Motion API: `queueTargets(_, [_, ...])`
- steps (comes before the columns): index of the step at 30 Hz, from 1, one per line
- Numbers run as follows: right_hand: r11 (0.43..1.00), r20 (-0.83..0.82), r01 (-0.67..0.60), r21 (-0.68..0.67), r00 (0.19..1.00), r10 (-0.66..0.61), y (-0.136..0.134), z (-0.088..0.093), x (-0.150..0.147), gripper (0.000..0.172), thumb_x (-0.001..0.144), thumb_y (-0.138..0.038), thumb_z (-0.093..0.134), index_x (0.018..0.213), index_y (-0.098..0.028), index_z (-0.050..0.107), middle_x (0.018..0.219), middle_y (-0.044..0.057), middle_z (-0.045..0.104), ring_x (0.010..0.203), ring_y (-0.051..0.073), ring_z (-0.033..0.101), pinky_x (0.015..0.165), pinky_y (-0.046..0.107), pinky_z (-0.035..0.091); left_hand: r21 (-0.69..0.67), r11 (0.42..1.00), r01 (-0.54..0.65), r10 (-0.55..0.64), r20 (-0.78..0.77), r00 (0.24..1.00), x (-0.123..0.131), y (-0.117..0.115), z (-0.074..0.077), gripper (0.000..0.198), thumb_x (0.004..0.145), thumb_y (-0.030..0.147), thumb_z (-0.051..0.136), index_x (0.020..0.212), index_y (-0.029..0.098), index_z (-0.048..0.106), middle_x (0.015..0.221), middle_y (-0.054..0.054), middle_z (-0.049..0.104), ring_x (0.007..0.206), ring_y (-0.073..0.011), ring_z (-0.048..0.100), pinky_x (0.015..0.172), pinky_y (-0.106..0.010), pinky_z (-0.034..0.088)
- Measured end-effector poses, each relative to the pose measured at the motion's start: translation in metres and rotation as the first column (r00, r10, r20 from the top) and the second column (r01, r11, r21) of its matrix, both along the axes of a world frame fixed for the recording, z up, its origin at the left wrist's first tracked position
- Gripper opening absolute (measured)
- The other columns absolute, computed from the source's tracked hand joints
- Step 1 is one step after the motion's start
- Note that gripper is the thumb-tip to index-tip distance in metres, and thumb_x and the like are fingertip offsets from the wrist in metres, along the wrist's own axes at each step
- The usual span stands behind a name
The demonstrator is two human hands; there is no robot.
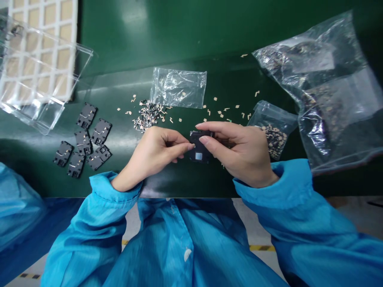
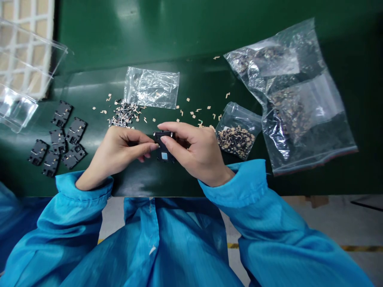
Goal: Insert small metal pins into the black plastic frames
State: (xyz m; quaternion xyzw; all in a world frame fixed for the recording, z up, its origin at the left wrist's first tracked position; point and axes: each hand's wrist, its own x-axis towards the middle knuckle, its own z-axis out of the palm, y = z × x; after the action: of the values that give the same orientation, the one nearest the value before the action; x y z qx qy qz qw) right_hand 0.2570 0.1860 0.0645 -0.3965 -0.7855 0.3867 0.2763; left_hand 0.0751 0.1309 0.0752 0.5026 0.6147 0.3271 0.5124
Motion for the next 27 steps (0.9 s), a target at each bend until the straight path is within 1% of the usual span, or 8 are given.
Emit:
queueTargets(5, [1.0,-0.032,-0.012,0.019,0.999,0.013,0.0004,-0.002,-0.0001,0.021,0.085,-0.025,0.063,0.102,-0.02,0.074,0.061,-0.003,0.065,0.047,0.009,0.053,0.047,0.022,0.045,-0.036,0.999,-0.017,0.019,0.054,0.998,0.0017,0.0015,0.0009,0.02,0.077,0.029,0.071,0.068,0.011,0.071,0.055,0.001,0.064,0.047,-0.0068,0.057,0.045,-0.015,0.044])
queueTargets(14, [0.99,-0.145,-0.007,-0.144,0.989,-0.014,-0.0011,-0.0012,0.0,0.02,0.085,-0.023,0.062,0.102,-0.02,0.073,0.068,-0.001,0.068,0.054,0.011,0.06,0.052,0.024,0.052,-0.078,0.997,-0.017,0.03,0.178,0.984,0.0021,0.0053,0.0011,0.022,0.071,0.032,0.078,0.068,0.011,0.07,0.054,0.002,0.063,0.046,-0.0062,0.056,0.045,-0.014,0.044])
queueTargets(16, [0.981,-0.167,-0.038,-0.192,0.986,0.006,0.0,-0.0016,0.0002,0.021,0.085,-0.023,0.062,0.104,-0.021,0.071,0.073,0.0,0.07,0.06,0.013,0.063,0.056,0.025,0.055,-0.078,0.997,-0.019,0.034,0.192,0.981,0.0019,0.0052,0.0016,0.022,0.07,0.032,0.078,0.068,0.011,0.07,0.054,0.001,0.063,0.046,-0.0063,0.056,0.044,-0.015,0.044])
queueTargets(19, [0.963,-0.173,-0.115,-0.242,0.982,0.074,0.0017,-0.0026,-0.0001,0.027,0.083,-0.023,0.064,0.109,-0.021,0.068,0.093,0.002,0.072,0.074,0.015,0.068,0.065,0.027,0.059,-0.067,0.997,-0.042,0.054,0.192,0.98,0.0022,0.0046,0.002,0.021,0.071,0.03,0.076,0.066,0.011,0.069,0.054,0.001,0.064,0.046,-0.0064,0.056,0.044,-0.015,0.044])
queueTargets(21, [0.955,-0.169,-0.149,-0.257,0.98,0.108,0.0021,-0.0029,-0.0007,0.031,0.081,-0.021,0.064,0.112,-0.021,0.065,0.101,0.003,0.071,0.078,0.015,0.069,0.068,0.027,0.059,-0.043,0.998,-0.054,0.062,0.192,0.979,0.0026,0.0039,0.0016,0.018,0.074,0.026,0.073,0.066,0.011,0.068,0.054,0.001,0.064,0.046,-0.006,0.056,0.045,-0.014,0.044])
queueTargets(27, [0.929,-0.199,-0.169,-0.328,0.974,0.107,0.0014,-0.0018,-0.0039,0.028,0.081,-0.018,0.059,0.108,-0.02,0.063,0.096,0.002,0.07,0.074,0.013,0.068,0.063,0.025,0.059,-0.002,0.999,-0.038,0.038,0.197,0.98,0.0038,0.0023,-0.0001,0.013,0.076,0.022,0.07,0.067,0.012,0.068,0.056,0.002,0.065,0.047,-0.0059,0.057,0.046,-0.014,0.045])
